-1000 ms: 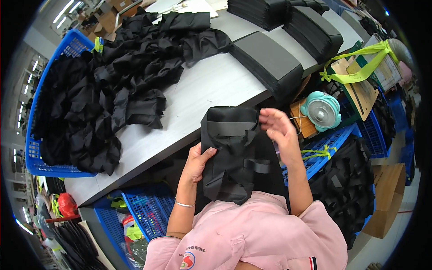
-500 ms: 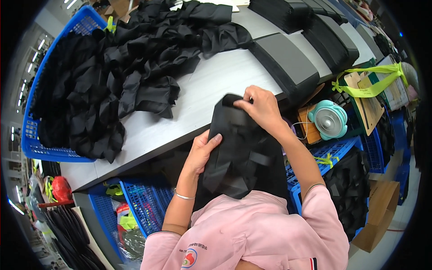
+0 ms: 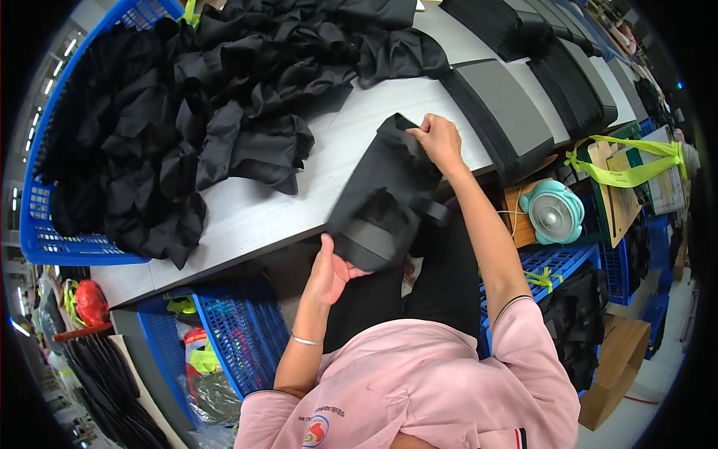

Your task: Inserting rectangular stiffening boards into black fabric sleeves and stacking the completed units on a workbench.

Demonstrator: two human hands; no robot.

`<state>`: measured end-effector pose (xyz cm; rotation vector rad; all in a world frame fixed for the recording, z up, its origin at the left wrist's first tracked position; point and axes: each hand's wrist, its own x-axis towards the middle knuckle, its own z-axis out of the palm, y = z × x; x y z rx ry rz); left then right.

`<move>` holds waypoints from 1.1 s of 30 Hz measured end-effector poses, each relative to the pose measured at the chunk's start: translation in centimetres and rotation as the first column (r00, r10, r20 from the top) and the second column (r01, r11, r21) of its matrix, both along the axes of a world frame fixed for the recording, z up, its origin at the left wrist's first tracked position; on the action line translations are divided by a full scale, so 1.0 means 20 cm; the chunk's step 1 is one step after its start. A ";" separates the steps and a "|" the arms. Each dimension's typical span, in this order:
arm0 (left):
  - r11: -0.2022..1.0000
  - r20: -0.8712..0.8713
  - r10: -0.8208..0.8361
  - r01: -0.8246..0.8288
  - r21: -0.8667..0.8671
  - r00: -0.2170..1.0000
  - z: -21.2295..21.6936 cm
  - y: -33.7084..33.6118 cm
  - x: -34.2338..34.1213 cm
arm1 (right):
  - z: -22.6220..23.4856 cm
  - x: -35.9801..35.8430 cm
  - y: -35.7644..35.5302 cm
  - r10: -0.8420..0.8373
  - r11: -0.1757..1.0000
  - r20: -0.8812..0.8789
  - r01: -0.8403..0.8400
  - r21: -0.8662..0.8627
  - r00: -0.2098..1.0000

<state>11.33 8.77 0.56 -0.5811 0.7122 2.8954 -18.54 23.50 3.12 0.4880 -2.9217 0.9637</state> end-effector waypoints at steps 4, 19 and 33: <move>0.917 0.028 -0.089 0.093 -0.387 0.996 0.00 0.10 0.07 | -0.03 0.00 -0.01 0.040 0.999 -0.053 -0.039 0.030 0.998; 0.855 0.195 0.236 -0.108 -0.507 0.952 -0.06 0.09 0.08 | -0.06 0.25 0.24 0.112 0.815 0.233 0.045 -0.578 0.966; 0.840 0.104 -0.250 0.269 -0.470 0.963 -0.02 0.46 0.09 | -0.21 1.23 1.64 -0.102 0.548 0.706 0.631 -0.548 0.701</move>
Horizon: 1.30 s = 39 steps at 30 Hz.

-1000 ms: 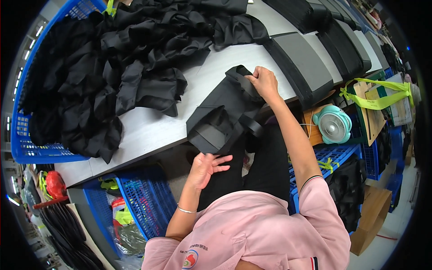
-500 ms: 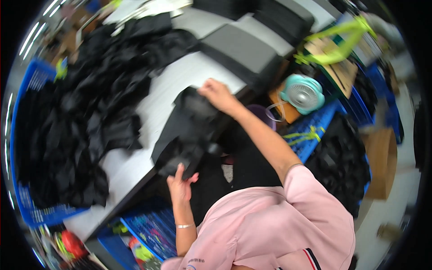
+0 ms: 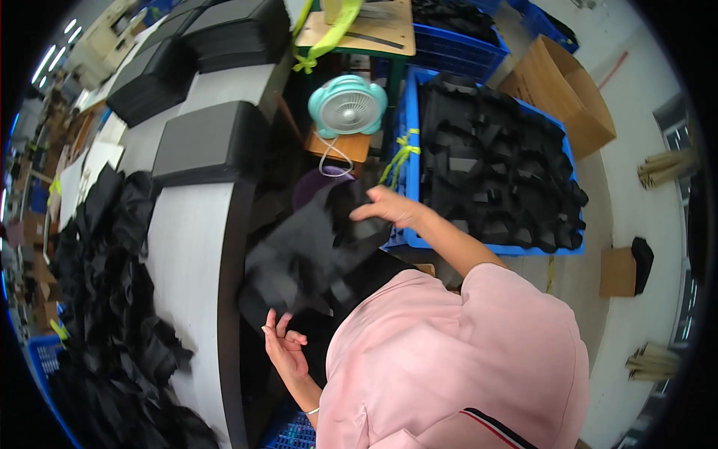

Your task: Inserting rectangular stiffening boards into black fabric sleeves and stacking the completed units on a workbench.

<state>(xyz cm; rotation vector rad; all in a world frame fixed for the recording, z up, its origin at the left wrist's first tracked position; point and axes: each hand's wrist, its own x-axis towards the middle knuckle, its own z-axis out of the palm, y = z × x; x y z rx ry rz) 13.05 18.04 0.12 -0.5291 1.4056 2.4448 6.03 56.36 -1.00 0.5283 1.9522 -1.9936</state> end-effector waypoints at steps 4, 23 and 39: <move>0.985 0.017 -0.080 0.082 -0.149 0.997 -0.19 0.05 0.02 | 0.07 0.30 0.46 -0.549 0.817 -0.125 0.499 -0.288 0.826; 0.926 0.019 -0.191 0.187 -0.329 0.981 -0.15 0.07 0.04 | -0.15 1.21 1.84 -0.684 -0.581 -0.715 0.485 0.654 0.145; 0.952 -0.061 -0.305 0.307 0.015 0.950 -0.29 -0.05 0.03 | 0.17 -0.31 -1.30 0.666 0.738 -0.720 -0.031 0.674 0.197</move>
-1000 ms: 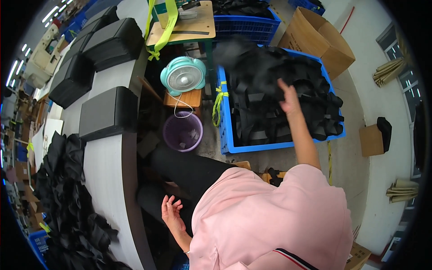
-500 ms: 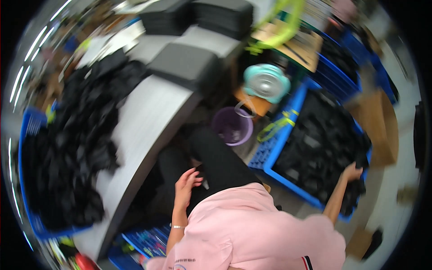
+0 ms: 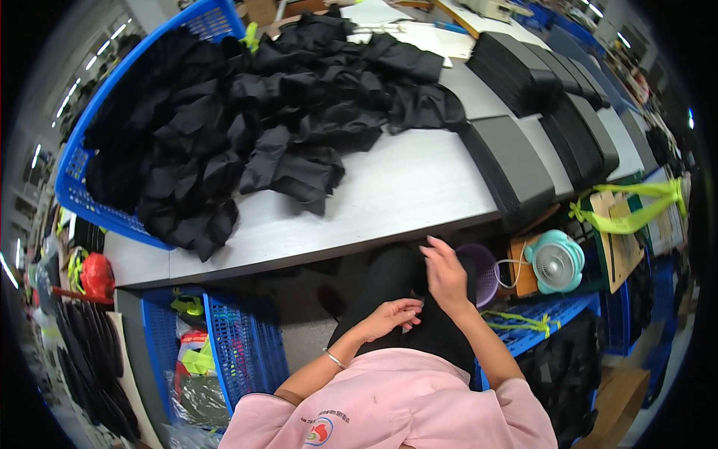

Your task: Inserting rectangular stiffening boards into black fabric sleeves and stacking the completed units on a workbench.

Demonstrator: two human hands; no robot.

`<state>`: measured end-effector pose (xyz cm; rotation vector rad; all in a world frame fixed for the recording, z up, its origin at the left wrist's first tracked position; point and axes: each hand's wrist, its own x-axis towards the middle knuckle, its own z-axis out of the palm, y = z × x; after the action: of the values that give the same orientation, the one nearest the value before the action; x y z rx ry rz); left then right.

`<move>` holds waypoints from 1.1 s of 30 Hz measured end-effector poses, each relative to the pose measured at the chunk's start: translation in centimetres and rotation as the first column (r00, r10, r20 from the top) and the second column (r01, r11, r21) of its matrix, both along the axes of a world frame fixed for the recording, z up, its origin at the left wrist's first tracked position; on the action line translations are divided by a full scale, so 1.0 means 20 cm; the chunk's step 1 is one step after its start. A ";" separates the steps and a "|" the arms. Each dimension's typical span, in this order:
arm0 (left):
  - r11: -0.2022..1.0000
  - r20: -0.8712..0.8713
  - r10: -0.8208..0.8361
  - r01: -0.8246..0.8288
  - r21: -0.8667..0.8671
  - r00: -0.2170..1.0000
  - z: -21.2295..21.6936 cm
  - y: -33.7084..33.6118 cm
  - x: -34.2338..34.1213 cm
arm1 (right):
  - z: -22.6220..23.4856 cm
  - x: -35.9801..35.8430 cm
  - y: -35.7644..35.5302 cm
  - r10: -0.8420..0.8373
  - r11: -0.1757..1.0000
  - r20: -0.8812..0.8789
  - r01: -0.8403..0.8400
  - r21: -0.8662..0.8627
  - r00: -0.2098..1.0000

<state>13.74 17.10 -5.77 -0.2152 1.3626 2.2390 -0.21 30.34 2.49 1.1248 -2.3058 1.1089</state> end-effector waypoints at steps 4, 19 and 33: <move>0.987 0.026 0.001 -0.006 0.159 1.000 -0.01 -0.06 -0.01 | 0.10 -0.15 -0.62 0.197 0.980 -0.298 -0.194 0.041 0.934; 0.922 0.041 -0.078 0.057 0.384 0.996 0.01 -0.12 -0.03 | 0.27 -0.10 -0.70 0.246 0.839 0.360 -0.012 -0.544 0.900; 0.277 -0.863 0.137 -0.855 -0.438 0.486 0.67 -0.14 -0.43 | -0.08 -0.09 -0.04 0.513 0.619 0.846 0.621 -0.482 0.145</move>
<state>5.10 14.28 7.67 -0.2130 3.3329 1.8474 -2.02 29.46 0.94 -0.4448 -1.7224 3.1457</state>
